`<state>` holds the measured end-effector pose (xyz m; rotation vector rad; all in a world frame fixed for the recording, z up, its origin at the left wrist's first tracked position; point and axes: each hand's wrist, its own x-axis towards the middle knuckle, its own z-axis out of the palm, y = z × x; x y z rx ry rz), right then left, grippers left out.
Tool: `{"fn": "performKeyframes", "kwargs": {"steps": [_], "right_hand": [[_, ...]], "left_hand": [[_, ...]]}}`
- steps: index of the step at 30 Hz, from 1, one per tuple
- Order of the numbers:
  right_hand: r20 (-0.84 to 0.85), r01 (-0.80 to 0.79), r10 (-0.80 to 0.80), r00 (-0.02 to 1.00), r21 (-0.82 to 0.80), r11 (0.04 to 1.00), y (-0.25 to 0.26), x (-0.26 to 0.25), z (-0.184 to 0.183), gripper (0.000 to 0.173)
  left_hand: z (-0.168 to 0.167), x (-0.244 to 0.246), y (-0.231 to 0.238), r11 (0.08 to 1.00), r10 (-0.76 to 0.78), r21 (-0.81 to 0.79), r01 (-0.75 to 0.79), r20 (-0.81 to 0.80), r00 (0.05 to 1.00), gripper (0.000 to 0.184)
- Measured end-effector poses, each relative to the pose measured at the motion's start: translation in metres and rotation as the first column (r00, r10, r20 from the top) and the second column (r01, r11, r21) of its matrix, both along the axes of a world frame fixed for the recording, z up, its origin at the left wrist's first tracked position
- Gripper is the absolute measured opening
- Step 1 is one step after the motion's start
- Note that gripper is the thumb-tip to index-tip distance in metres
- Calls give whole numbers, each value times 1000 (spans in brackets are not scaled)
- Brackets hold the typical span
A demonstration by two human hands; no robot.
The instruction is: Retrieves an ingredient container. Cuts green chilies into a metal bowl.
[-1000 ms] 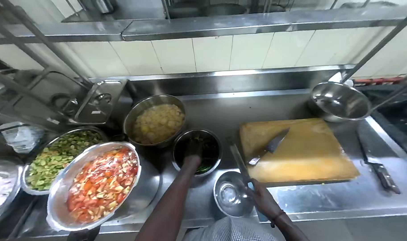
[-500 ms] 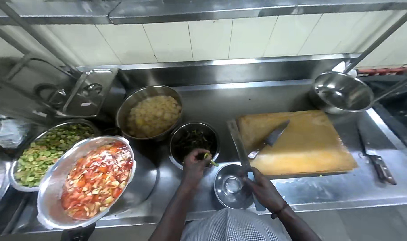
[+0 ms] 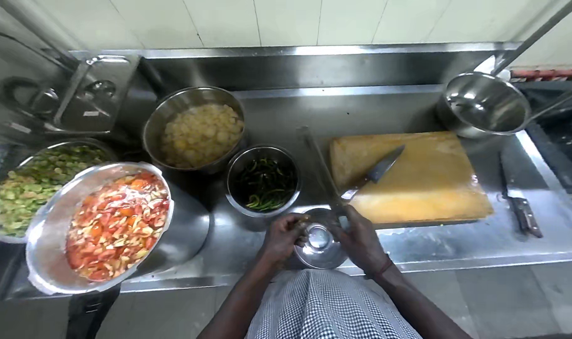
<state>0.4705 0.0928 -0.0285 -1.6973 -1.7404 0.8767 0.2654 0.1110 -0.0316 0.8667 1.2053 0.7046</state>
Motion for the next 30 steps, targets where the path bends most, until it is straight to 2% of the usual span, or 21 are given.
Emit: {"fn": "performKeyframes", "kwargs": {"steps": [3, 6, 13, 18, 20, 22, 24, 26, 30], "right_hand": [[286, 123, -85, 955, -117, 986, -13, 22, -20, 29], [355, 201, -103, 929, -251, 947, -26, 26, -46, 32], [123, 305, -280, 952, -310, 900, -6, 15, -65, 31], [156, 222, -200, 967, -145, 964, -12, 19, -41, 29], [9, 143, -143, 990, -133, 981, -19, 24, -30, 30], [-233, 28, -68, 970, -173, 984, -25, 24, -21, 31], [-327, -64, 15, 945, -138, 988, -27, 17, -9, 27], [-275, -96, 73, 959, -74, 993, -25, 11, -4, 25], [-88, -86, 89, 992, 31, 996, -20, 4, 0, 22]], "left_hand": [[-5, -10, 0, 997, 47, 67, -45, -24, 999, 22], [-7, -10, 0, 994, 65, 91, -66, 9, 998, 24], [-1, -3, 4, 995, 76, 67, -76, 7, 997, 15], [2, -4, 9, 992, 118, 45, -120, 35, 992, 12], [4, -5, 10, 990, 131, 39, -134, 73, 989, 11], [7, -4, 11, 988, 146, 39, -151, 118, 982, 9], [12, -1, 12, 987, 143, 49, -152, 154, 978, 10], [18, 2, 13, 987, 132, 67, -146, 185, 974, 12], [28, 8, 13, 981, 140, 98, -166, 226, 964, 12]]}}
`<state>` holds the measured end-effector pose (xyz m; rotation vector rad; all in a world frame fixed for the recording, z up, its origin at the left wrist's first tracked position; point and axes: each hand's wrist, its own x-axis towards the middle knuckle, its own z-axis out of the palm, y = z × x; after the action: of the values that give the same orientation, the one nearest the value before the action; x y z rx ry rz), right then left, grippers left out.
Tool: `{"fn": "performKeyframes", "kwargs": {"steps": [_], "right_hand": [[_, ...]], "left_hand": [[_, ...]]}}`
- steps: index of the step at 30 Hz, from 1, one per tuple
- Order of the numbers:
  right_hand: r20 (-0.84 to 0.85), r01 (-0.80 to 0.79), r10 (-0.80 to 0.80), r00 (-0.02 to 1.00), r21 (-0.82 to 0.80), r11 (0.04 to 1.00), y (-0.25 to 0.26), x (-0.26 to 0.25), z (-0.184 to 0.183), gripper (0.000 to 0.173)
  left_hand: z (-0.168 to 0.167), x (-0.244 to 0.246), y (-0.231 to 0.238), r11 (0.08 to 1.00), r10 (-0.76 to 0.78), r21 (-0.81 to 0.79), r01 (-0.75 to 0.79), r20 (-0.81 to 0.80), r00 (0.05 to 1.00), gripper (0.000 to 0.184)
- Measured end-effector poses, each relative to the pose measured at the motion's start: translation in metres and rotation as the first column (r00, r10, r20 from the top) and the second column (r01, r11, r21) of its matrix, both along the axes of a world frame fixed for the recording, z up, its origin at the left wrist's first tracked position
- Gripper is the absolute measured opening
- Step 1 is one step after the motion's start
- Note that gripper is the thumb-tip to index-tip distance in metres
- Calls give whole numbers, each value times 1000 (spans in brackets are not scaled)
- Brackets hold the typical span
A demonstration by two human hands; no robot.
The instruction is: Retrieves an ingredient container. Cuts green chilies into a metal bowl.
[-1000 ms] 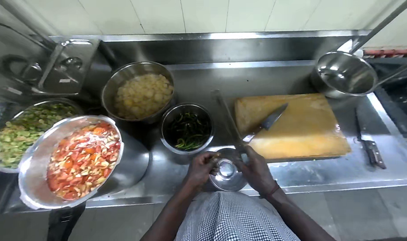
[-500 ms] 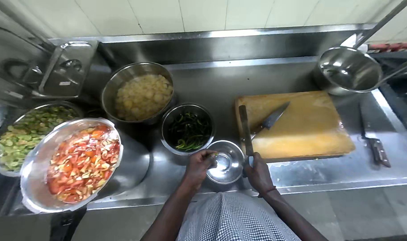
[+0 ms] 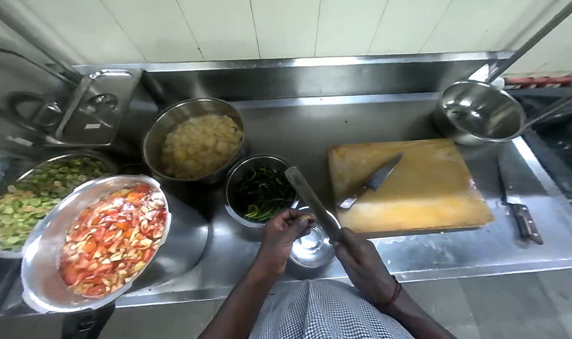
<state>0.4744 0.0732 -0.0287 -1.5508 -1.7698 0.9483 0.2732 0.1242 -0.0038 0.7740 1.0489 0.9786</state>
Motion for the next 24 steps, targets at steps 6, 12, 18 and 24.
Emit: {"fn": "performKeyframes", "kwargs": {"steps": [6, 12, 18, 24], "right_hand": [[75, -7, 3, 997, 49, 999, -2, -3, 2, 25], [102, -9, 3, 995, 54, 999, -1, -4, 3, 24], [168, 7, -23, 985, 94, 996, -2, -6, 6, 25], [179, 4, -22, 984, 104, 995, -3, -8, 8, 23]], "left_hand": [[7, 3, -1, 999, 44, 18, -44, 7, 999, 9], [5, 5, 0, 997, 59, 46, -60, 11, 998, 9], [5, 8, -2, 995, 72, 73, -70, -25, 997, 7], [3, 8, -3, 993, 64, 104, -55, -85, 994, 5]]}}
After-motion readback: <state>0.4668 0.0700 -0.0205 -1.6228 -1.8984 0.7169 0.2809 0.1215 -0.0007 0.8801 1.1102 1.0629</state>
